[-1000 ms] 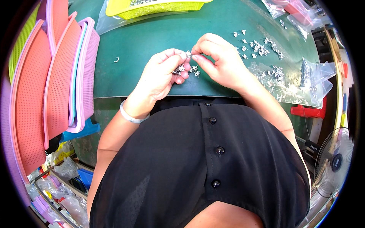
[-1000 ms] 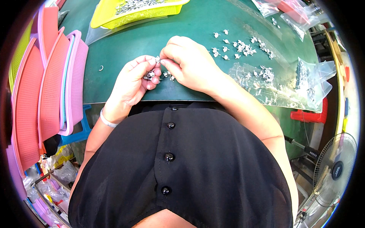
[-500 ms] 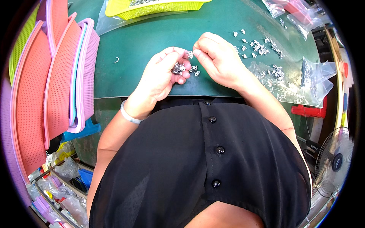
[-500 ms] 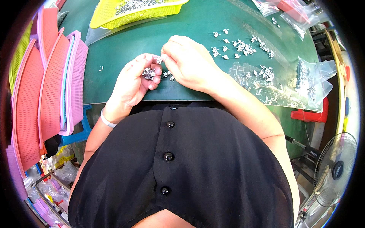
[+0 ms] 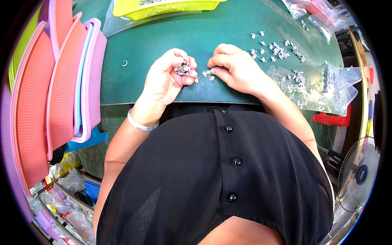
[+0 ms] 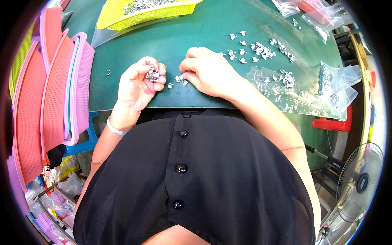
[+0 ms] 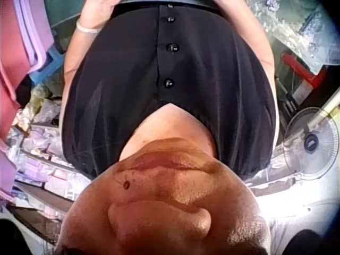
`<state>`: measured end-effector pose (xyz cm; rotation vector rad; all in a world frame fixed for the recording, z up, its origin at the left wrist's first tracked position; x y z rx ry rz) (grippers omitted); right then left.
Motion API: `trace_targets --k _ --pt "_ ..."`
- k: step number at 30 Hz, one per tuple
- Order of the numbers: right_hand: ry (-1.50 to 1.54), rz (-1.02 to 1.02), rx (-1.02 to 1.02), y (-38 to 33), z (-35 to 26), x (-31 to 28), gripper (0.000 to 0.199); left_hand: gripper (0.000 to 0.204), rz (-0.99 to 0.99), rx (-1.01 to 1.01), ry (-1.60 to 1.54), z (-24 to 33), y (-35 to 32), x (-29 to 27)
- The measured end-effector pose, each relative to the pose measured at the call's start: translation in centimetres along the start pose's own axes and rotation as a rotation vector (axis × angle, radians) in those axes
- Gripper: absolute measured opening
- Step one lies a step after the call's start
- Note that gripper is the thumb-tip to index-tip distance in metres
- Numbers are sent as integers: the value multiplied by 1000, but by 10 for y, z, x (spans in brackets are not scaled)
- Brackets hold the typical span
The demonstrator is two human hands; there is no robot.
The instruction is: The person repeatedly picks up small silver metal pieces from a green table and joins them together by hand. They place the assembled pieces into a yellow basket and continue the process with additional pieces from the table.
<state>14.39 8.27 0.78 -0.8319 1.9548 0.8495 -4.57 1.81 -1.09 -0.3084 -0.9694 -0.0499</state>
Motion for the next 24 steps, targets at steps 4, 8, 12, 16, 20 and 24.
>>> trace_targets --k 4,8,12,16,20,24 --pt "10 -16 -2 1 -1 1 8 16 13 9 34 1 -1 0" --pt "-22 -4 -5 2 -3 1 7 17 127 13 176 -1 -2 4" --pt "15 68 -3 4 -4 -1 6 12 227 -32 415 -4 -4 21" --pt "38 144 -19 6 -14 -10 6 12 180 -119 499 -6 -4 25" --pt "81 204 -53 6 -14 -11 6 10 158 -93 465 -11 -3 26" --pt "182 218 12 4 -9 -10 8 10 171 -46 445 -12 -5 27"
Point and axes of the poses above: each hand's wrist, its own y-axis towards the middle knuckle, its own x-axis out of the palm, z = x × y, the point moved 1 cm from there along y, towards the middle knuckle, and after that the axes turned 7 degrees about -y, right-handed, at the moved point
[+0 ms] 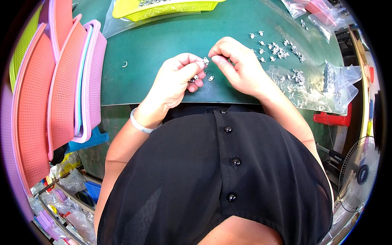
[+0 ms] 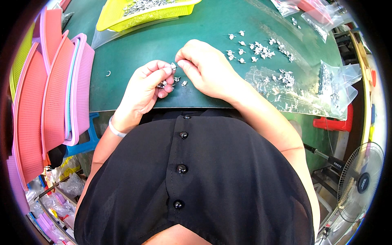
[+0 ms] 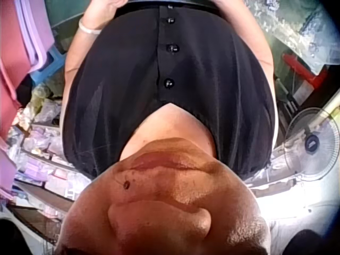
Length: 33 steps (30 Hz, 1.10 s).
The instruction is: The person repeatedly picks up small silver metal pieces from a green table and joins them together by hand. They place the assembled pieces into a yellow basket and continue the process with additional pieces from the table.
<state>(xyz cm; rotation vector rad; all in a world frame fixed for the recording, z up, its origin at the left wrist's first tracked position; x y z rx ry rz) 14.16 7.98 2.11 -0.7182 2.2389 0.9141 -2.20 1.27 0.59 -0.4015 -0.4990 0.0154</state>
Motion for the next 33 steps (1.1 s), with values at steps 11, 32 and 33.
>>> trace_targets --k 11,32,33 --pt "-112 87 -121 -2 -3 -1 6 12 -15 11 -14 2 -2 6" --pt "-29 -43 48 -2 -4 0 9 14 -24 5 -81 0 1 5" --pt "-18 -48 62 -2 -4 0 10 14 -25 10 -102 1 2 2"
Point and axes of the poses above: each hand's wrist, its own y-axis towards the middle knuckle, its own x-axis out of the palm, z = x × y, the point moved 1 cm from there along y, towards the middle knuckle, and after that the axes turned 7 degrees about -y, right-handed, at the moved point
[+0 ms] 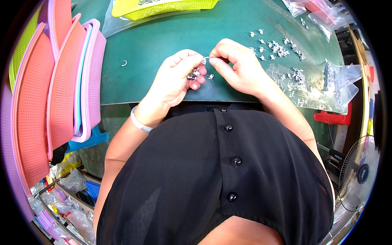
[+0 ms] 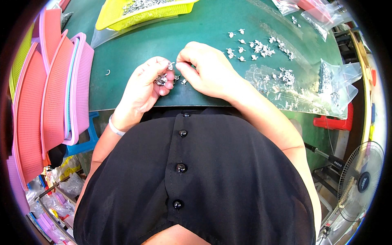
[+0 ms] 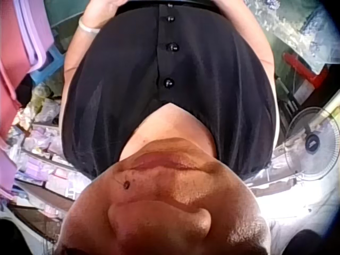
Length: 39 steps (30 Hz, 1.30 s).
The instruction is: The person repeatedly picks up small silver metal pieces from a green table and joins them together by hand. They place the assembled pieces into a yellow basket and continue the process with additional pieces from the table.
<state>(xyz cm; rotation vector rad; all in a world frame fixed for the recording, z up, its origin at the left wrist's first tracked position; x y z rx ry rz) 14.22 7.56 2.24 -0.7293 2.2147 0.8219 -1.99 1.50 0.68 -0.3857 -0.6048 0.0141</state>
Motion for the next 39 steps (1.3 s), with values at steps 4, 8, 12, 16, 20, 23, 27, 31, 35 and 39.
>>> trace_targets --k 4,8,12,16,20,23,27,31,35,39 --pt "-71 -117 -61 -7 7 1 11 12 -42 1 -141 2 2 -12" --pt "-159 -202 -85 -16 5 3 13 15 -119 16 -277 4 2 -24" --pt "-226 -168 -116 -17 2 8 11 16 -49 17 -205 3 0 -23" --pt "-226 -160 -106 -17 3 9 9 14 -14 -17 -2 2 -2 -19" --pt "-227 -134 -112 -18 8 9 9 13 40 -55 107 4 -6 -9" --pt "-218 -98 -133 -19 9 9 8 13 32 -69 136 2 -5 -9" --pt "-182 40 -195 -16 3 3 10 13 9 -101 195 3 -6 -3" --pt "-176 104 -262 -12 -4 -2 12 11 -26 -84 131 0 -7 4" --pt "-101 168 -222 -12 -5 -2 13 10 -33 -41 120 0 -8 6" --pt "9 137 -102 -15 1 -2 10 10 -36 -27 120 0 -8 7"
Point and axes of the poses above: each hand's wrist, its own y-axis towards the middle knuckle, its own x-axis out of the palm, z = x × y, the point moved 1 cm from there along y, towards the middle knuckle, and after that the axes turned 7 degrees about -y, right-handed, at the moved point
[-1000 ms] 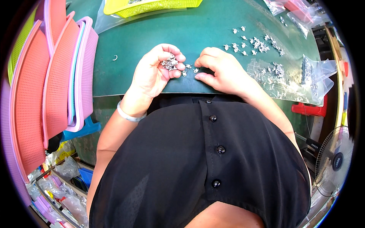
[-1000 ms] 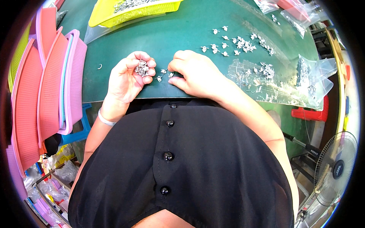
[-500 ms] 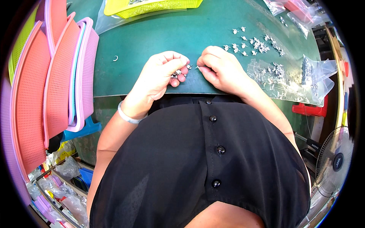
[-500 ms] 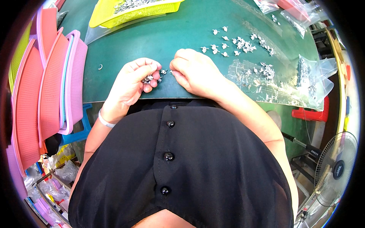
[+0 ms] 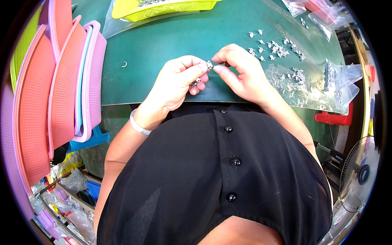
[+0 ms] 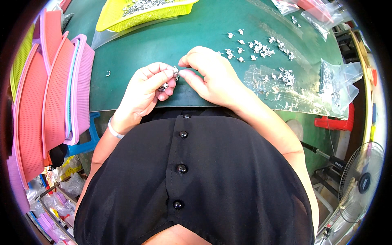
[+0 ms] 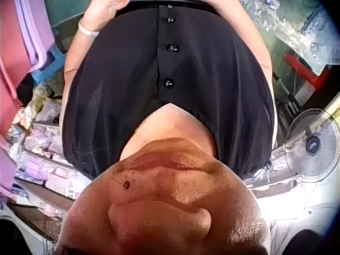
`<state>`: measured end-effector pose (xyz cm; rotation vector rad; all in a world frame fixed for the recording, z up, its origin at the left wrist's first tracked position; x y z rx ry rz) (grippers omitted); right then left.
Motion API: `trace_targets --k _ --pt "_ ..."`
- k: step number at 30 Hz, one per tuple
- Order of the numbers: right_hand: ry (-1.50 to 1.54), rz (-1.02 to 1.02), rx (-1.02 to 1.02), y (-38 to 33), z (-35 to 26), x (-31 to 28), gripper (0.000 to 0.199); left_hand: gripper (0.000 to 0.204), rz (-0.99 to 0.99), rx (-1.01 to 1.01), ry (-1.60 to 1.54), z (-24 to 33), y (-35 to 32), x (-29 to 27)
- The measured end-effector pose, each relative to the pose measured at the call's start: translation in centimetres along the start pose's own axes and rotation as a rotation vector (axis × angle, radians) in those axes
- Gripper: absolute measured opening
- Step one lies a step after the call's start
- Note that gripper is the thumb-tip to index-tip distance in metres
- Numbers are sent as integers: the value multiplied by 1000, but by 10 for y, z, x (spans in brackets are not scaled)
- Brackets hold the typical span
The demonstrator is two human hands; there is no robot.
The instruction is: The person repeatedly picks up small silver metal pieces from a green table and joins them together by hand. They place the assembled pieces into a yellow basket and continue the process with additional pieces from the table.
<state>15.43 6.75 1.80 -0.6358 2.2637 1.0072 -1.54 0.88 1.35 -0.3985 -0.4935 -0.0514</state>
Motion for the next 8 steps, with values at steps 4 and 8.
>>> trace_targets --k 4,8 --pt "101 -103 103 -1 3 -1 9 11 3 3 16 -1 0 0" --pt "170 -204 186 0 1 -5 9 11 0 6 26 -2 1 1"
Point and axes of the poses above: each hand's wrist, its own y-axis towards the middle knuckle, its own x-axis out of the palm, z = x × y, the point moved 1 cm from there along y, towards the middle knuckle, and after that the axes turned 7 degrees about -y, right-handed, at the moved point
